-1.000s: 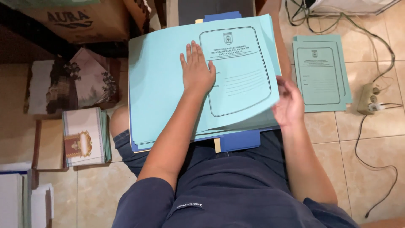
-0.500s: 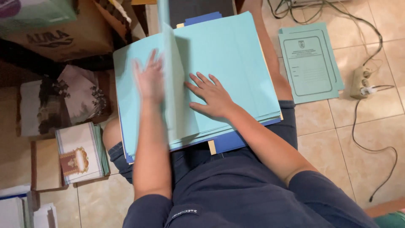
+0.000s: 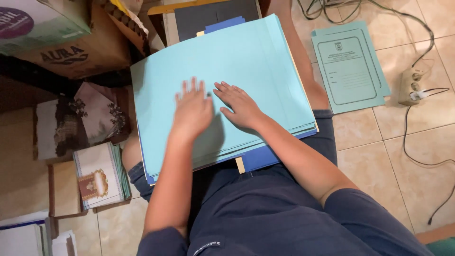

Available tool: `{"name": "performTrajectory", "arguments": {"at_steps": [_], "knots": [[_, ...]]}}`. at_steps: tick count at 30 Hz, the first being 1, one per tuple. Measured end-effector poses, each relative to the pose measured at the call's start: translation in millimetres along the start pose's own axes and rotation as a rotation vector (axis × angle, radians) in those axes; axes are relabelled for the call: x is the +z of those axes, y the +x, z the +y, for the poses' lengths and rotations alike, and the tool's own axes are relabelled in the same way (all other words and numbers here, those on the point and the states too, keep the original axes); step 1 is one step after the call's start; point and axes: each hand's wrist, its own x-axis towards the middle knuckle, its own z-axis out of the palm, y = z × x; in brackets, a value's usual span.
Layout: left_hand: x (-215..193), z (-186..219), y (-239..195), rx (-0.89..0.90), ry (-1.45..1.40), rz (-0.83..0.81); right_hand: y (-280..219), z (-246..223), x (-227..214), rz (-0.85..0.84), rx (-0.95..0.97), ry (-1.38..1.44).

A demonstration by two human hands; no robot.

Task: The person is pressing down on a stack of light blue folders to flatten them and flipping through the stack to organize them.

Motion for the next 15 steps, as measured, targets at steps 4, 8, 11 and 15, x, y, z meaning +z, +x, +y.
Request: {"name": "performTrajectory", "arguments": {"at_steps": [4,8,11,15], "knots": [[78,-31,101,-0.056,0.247,-0.068,4,13,6,0.093,-0.04,0.115],[66,-19,117,-0.166,0.239,-0.047,1,16,-2,0.116,-0.032,0.338],[55,-12,108,-0.18,0.221,-0.084,-5,29,-16,0.211,0.052,0.098],[59,0,91,-0.193,0.206,-0.037,-17,25,-41,0.213,0.261,-0.165]]}}
